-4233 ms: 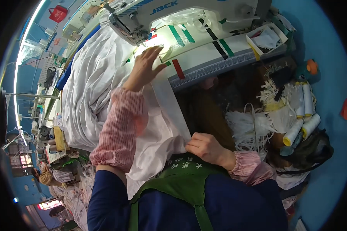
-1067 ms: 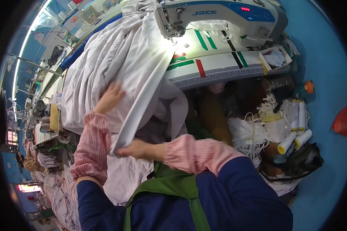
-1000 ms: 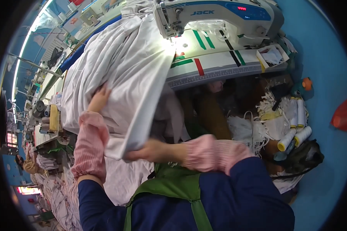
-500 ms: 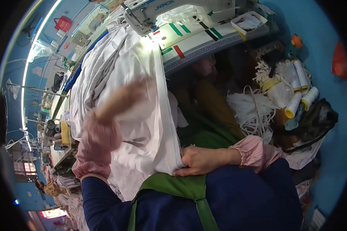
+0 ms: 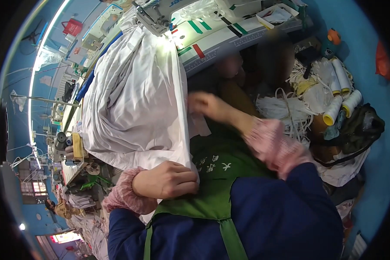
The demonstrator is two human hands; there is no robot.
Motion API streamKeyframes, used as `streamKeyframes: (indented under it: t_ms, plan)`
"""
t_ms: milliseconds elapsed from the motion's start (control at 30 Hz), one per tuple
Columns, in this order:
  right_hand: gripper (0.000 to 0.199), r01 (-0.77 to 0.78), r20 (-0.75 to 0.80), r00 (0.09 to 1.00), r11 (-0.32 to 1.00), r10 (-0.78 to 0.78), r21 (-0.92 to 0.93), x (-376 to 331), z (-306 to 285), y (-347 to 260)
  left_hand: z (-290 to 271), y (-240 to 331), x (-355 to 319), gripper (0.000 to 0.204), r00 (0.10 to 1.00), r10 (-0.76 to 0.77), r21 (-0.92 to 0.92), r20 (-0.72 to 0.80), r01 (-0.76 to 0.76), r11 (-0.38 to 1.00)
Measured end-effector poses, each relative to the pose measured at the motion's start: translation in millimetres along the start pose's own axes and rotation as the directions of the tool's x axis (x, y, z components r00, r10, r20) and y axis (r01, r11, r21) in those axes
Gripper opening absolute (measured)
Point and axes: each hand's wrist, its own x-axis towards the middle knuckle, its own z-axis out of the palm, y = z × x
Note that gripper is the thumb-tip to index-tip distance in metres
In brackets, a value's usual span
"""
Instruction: Sewing together white fabric pieces to create pillowcases using an industrial sewing machine.
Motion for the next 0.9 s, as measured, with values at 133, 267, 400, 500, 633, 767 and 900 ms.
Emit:
streamKeyframes:
  t_ms: [133,267,400,500,633,767,900]
  plan:
    - [0.023,-0.153,0.022,0.984,0.761,0.179,0.63,83.4,50.0,75.7,27.2,-19.1,7.3,0.016,0.997,-0.018,-0.237,-0.069,0.001,0.972]
    - [0.021,-0.411,0.393,0.877,0.856,0.277,0.315,56.0,110.9,112.0,50.2,-31.6,5.7,0.025,0.984,-0.139,-0.446,-0.109,0.076,0.892]
    - [0.02,0.221,0.503,0.843,0.731,0.19,-0.646,-0.3,71.6,66.0,67.9,-36.4,0.3,0.024,0.98,-0.147,-0.46,-0.136,0.069,0.885]
    - [0.011,0.156,0.15,0.988,0.39,-0.044,-0.907,-42.9,13.0,14.1,74.5,-41.2,0.7,0.022,0.979,-0.108,-0.476,-0.174,0.012,0.88]
    - [0.015,0.509,0.268,0.74,0.253,-0.617,-0.823,-53.6,2.7,-24.1,72.3,-43.4,5.3,0.02,0.983,-0.07,-0.479,-0.171,-0.021,0.877]
    - [0.014,0.777,0.676,0.469,-0.099,-0.569,-0.622,-32.2,5.3,-37.5,66.9,-40.5,7.5,0.021,0.986,-0.066,-0.457,-0.152,-0.011,0.889]
    - [0.01,0.805,0.695,0.385,-0.148,-0.607,-0.575,-24.6,1.0,-41.9,66.1,-38.7,5.2,0.021,0.983,-0.079,-0.418,-0.169,0.001,0.909]
